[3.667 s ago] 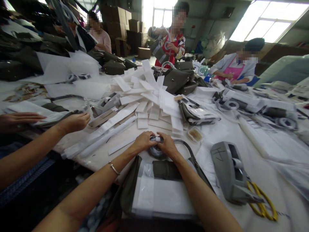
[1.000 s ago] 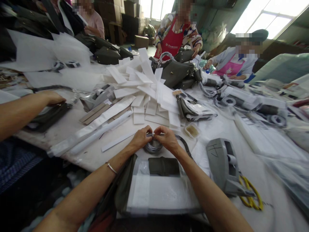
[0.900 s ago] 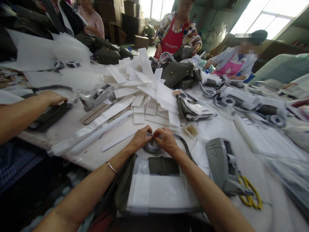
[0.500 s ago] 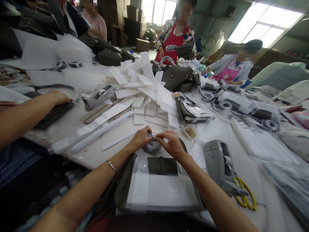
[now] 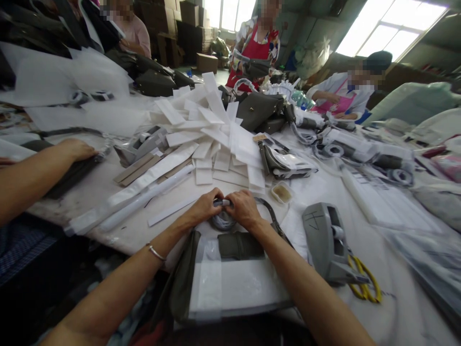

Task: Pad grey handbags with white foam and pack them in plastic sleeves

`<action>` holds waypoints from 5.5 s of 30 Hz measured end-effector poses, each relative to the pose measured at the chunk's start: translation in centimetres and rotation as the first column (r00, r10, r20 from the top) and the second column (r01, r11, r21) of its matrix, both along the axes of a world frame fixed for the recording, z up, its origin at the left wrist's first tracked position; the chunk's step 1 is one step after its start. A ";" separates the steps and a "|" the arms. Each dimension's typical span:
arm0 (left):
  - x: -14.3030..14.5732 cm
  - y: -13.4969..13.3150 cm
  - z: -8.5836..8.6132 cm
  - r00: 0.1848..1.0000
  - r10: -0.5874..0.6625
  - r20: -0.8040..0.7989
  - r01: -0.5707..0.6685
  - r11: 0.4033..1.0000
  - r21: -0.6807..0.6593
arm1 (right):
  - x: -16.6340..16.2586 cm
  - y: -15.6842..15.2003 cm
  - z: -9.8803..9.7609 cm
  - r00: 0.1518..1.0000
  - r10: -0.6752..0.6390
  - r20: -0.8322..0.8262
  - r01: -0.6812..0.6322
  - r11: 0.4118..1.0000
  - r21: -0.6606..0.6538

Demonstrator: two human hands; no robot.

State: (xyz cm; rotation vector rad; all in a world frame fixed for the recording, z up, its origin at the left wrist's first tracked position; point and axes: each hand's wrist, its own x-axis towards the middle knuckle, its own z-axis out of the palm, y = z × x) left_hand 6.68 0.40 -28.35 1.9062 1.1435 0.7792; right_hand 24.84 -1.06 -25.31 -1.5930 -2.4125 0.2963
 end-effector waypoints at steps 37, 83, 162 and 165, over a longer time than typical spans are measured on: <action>-1.8 -0.3 7.4 0.853 -0.150 0.501 0.441 0.720 -0.536 | 0.3 -4.3 6.1 0.959 0.283 -0.003 -0.226 0.771 0.596; -1.4 -4.0 7.7 0.939 -0.143 0.313 0.222 0.946 -0.235 | 0.6 -4.5 8.5 0.902 0.176 -0.395 -0.131 0.982 0.139; -1.1 -2.3 5.9 0.909 0.166 0.384 0.036 0.884 -0.466 | 3.3 -7.7 5.8 0.976 0.153 -0.155 -0.090 0.932 0.352; -1.5 -1.9 6.1 0.900 0.214 0.380 -0.004 0.875 -0.483 | 8.3 -9.9 8.0 0.917 -0.120 -0.382 0.274 0.883 0.381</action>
